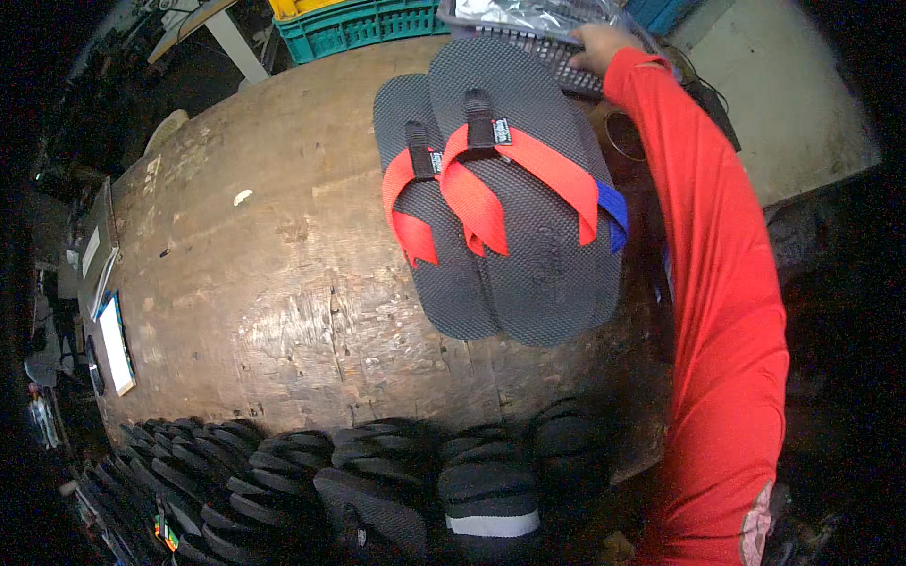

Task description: The person picks up flip-flops from a table, then sits on the floor and applies small round stickers to the soles of several flip-flops one by one. The person handles multiple flip-flops and sticker sheets, placing stickers in a pattern on each sole.

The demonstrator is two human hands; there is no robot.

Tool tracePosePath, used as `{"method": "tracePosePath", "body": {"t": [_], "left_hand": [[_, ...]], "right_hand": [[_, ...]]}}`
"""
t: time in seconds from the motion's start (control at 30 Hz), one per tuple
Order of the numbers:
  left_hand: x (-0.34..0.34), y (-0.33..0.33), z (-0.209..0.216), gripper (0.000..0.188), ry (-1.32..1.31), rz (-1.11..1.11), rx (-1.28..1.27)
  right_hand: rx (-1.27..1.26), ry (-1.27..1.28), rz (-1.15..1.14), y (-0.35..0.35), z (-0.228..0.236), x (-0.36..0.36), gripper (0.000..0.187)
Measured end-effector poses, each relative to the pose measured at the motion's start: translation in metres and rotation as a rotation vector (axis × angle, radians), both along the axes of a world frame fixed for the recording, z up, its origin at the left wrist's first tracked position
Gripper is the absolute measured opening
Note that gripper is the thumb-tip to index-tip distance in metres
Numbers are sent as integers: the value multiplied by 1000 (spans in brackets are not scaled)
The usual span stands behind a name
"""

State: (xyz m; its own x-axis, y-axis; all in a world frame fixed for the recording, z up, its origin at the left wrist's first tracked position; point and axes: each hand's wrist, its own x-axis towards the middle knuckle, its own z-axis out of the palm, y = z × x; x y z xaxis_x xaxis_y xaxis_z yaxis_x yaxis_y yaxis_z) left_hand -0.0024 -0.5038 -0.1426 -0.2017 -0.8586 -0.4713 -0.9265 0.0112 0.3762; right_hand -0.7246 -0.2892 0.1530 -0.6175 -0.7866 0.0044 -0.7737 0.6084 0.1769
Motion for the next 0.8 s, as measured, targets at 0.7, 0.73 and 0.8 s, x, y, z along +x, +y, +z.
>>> {"method": "tracePosePath", "body": {"t": [0.7, 0.73, 0.8], "left_hand": [[85, 89, -37, 48, 101, -314, 41], [114, 113, -43, 47, 120, -329, 88], [187, 166, -59, 46, 103, -368, 202]], "right_hand": [[-356, 117, -211, 397, 119, 386, 30], [-329, 135, -157, 421, 118, 415, 30], [-267, 189, -161, 470, 109, 501, 32]]}}
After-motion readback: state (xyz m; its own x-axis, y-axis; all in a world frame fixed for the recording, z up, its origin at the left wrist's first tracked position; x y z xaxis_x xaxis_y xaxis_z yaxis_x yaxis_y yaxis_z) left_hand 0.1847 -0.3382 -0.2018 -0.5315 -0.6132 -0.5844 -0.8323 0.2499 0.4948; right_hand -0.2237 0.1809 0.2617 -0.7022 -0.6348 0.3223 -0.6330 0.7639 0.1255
